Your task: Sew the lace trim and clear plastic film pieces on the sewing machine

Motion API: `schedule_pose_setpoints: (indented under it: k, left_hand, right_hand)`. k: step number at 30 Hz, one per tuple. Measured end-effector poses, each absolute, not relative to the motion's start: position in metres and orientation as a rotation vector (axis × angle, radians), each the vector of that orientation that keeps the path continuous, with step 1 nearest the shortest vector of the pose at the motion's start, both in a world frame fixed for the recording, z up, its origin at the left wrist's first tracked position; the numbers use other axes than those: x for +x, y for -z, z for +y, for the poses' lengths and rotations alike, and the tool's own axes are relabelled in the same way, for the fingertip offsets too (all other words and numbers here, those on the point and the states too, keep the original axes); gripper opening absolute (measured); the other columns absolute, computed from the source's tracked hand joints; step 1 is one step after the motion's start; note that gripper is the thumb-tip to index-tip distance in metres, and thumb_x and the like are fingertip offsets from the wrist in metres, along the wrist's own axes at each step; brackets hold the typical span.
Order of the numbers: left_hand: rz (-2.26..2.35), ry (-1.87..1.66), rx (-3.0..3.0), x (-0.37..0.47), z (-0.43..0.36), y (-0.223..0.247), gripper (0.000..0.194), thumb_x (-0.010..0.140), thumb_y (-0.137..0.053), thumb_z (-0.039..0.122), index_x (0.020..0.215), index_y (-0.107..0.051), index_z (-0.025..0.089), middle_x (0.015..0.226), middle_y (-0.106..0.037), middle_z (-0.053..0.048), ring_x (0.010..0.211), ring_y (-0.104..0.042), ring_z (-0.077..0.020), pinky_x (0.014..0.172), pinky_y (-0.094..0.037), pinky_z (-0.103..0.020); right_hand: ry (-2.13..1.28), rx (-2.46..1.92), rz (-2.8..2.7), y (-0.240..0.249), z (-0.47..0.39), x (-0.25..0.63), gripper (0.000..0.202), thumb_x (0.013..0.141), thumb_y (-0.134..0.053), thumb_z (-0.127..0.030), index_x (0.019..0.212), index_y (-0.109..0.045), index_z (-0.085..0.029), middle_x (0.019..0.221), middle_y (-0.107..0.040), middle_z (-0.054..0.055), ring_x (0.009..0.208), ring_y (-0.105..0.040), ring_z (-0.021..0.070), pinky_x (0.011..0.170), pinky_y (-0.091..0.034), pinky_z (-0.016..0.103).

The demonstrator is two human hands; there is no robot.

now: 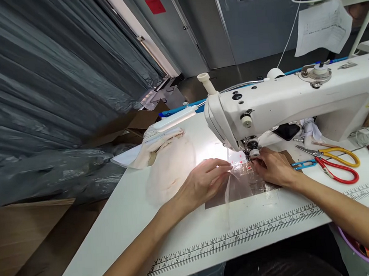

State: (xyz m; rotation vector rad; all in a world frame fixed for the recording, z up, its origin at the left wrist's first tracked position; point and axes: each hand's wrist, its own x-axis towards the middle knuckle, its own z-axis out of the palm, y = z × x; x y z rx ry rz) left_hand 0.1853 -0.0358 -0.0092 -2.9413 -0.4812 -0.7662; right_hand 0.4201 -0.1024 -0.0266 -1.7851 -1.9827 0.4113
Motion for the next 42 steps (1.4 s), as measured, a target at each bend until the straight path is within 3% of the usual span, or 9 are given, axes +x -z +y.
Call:
schedule_pose_setpoints:
  k: [4,9,17,22,26,31,34,38,42]
  left_hand:
    - [-0.22,0.675,-3.246,0.203,-0.03,0.013,0.018,0.098,-0.051,0.023,0.095,-0.068,0.019,0.095,-0.07,-0.004,0.082,-0.065,-0.0154,0.07,-0.051,-0.03]
    - [-0.315,0.716,-3.353,0.21,-0.018,0.025,0.021,0.098,-0.053,0.03,0.092,-0.071,0.02,0.089,-0.069,-0.003,0.082,-0.065,-0.0149,0.073,-0.05,-0.03]
    - [-0.457,0.655,-3.444,0.209,-0.022,0.019,0.019,0.098,-0.051,0.026,0.093,-0.068,0.02,0.086,-0.071,-0.001,0.082,-0.064,-0.0139,0.08,-0.05,-0.033]
    - [-0.574,0.619,-3.456,0.211,-0.024,0.015,0.023,0.097,-0.047,0.027,0.09,-0.067,0.02,0.076,-0.07,0.0,0.074,-0.064,-0.0126,0.08,-0.052,-0.032]
    - [-0.636,0.641,-3.521,0.213,-0.029,0.008,0.023,0.096,-0.05,0.03,0.086,-0.068,0.019,0.072,-0.07,0.0,0.067,-0.063,-0.0119,0.073,-0.053,-0.031]
    - [-1.053,0.719,-3.679,0.199,-0.035,-0.003,0.022,0.089,-0.062,0.036,0.079,-0.069,0.018,0.072,-0.071,-0.002,0.066,-0.065,-0.0138,0.059,-0.052,-0.025]
    - [-1.274,0.793,-3.738,0.193,-0.036,-0.006,0.027,0.093,-0.055,0.039,0.083,-0.066,0.016,0.069,-0.068,-0.002,0.059,-0.062,-0.0121,0.051,-0.05,-0.021]
    - [-1.148,0.575,-3.561,0.204,-0.019,0.001,0.032,0.098,-0.043,0.039,0.086,-0.064,0.017,0.071,-0.064,-0.001,0.06,-0.059,-0.0125,0.049,-0.047,-0.021]
    - [-0.754,0.504,-3.203,0.227,0.018,0.015,0.023,0.093,-0.049,0.031,0.085,-0.066,0.018,0.082,-0.065,-0.005,0.067,-0.06,-0.0174,0.06,-0.052,-0.028]
  right_hand:
    - [-0.42,-1.744,-1.971,0.029,-0.103,0.421,0.029,0.09,-0.048,-0.028,0.1,-0.073,-0.016,0.085,-0.067,0.008,0.067,-0.057,0.0158,0.06,-0.039,0.029]
    - [-0.424,-1.637,-1.99,0.031,-0.104,0.423,0.032,0.091,-0.045,-0.027,0.102,-0.073,-0.017,0.084,-0.067,0.008,0.066,-0.058,0.0154,0.06,-0.04,0.029]
    - [-0.492,-1.546,-2.039,0.028,-0.11,0.42,0.031,0.093,-0.048,-0.033,0.108,-0.071,-0.018,0.092,-0.069,0.009,0.076,-0.061,0.0181,0.069,-0.045,0.031]
    - [-0.566,-1.485,-2.097,0.024,-0.115,0.413,0.029,0.088,-0.06,-0.04,0.107,-0.069,-0.02,0.107,-0.068,0.01,0.095,-0.062,0.0229,0.081,-0.047,0.035]
    - [-0.67,-1.469,-2.035,0.019,-0.116,0.407,0.019,0.091,-0.056,-0.031,0.095,-0.07,-0.018,0.093,-0.071,0.008,0.084,-0.063,0.0194,0.076,-0.046,0.033]
    - [-1.106,-1.42,-1.818,0.012,-0.119,0.406,0.02,0.088,-0.054,-0.024,0.074,-0.066,-0.017,0.065,-0.066,0.001,0.058,-0.055,0.011,0.058,-0.041,0.025]
    - [-1.272,-1.406,-1.8,0.008,-0.121,0.404,0.022,0.089,-0.051,-0.021,0.071,-0.064,-0.017,0.06,-0.065,0.0,0.054,-0.054,0.0105,0.055,-0.04,0.024]
    - [-0.889,-1.671,-2.031,0.005,-0.119,0.394,0.019,0.087,-0.053,-0.018,0.072,-0.063,-0.017,0.069,-0.067,0.004,0.062,-0.057,0.0139,0.057,-0.035,0.027]
    - [-0.425,-1.938,-2.135,0.013,-0.113,0.387,0.02,0.092,-0.051,-0.024,0.104,-0.065,-0.015,0.1,-0.068,0.012,0.082,-0.062,0.0226,0.058,-0.035,0.029]
